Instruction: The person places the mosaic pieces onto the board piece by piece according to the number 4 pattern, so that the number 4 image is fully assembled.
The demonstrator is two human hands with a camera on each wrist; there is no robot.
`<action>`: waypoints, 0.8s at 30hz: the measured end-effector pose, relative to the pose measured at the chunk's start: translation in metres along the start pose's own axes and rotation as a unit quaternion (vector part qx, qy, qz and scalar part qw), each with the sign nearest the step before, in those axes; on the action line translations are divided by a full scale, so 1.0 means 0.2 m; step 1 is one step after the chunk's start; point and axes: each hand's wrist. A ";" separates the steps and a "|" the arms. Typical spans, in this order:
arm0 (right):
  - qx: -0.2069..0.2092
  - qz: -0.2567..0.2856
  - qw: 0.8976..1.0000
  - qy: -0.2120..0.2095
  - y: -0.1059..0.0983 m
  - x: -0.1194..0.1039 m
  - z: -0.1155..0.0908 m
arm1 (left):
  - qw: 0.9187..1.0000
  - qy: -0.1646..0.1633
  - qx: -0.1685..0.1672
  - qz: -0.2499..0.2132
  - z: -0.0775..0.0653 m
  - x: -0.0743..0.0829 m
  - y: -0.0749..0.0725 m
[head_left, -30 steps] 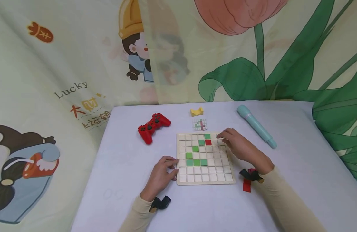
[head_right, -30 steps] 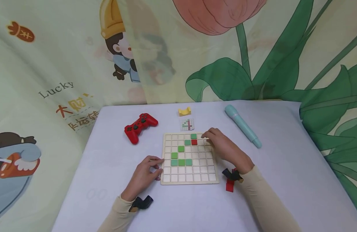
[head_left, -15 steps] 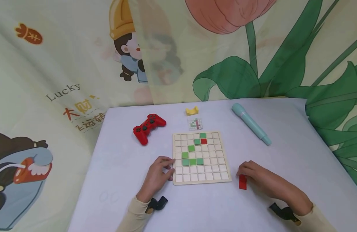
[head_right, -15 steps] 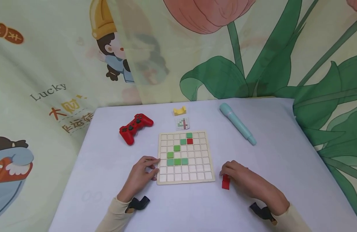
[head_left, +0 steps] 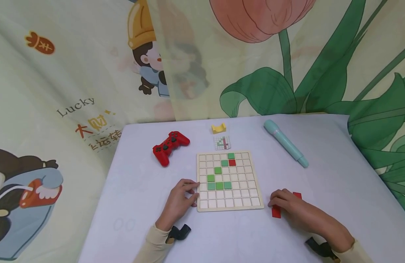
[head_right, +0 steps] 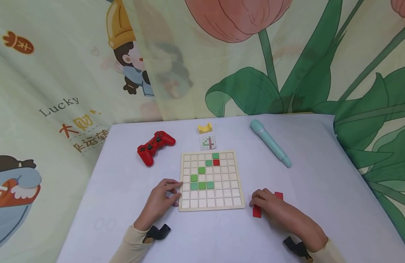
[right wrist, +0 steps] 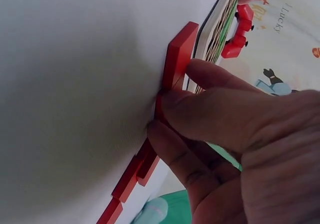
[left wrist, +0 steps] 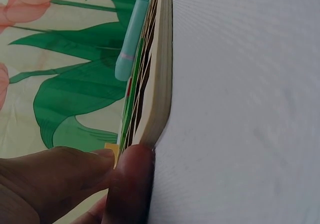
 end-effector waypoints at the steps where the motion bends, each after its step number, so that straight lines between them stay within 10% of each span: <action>1: -0.003 -0.006 1.000 0.007 0.00 -0.01 0.01 | 1.000 0.001 0.000 0.001 0.00 0.00 0.00; 24: 0.002 -0.040 0.998 0.039 0.03 -0.08 0.06 | 1.000 0.001 0.005 0.010 -0.01 0.01 0.00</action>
Point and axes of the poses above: each hand's wrist, its own z-axis towards the middle knuckle, its own y-axis out of the palm, x = y × z, and after that the axes turned 7 degrees about -x, right-handed
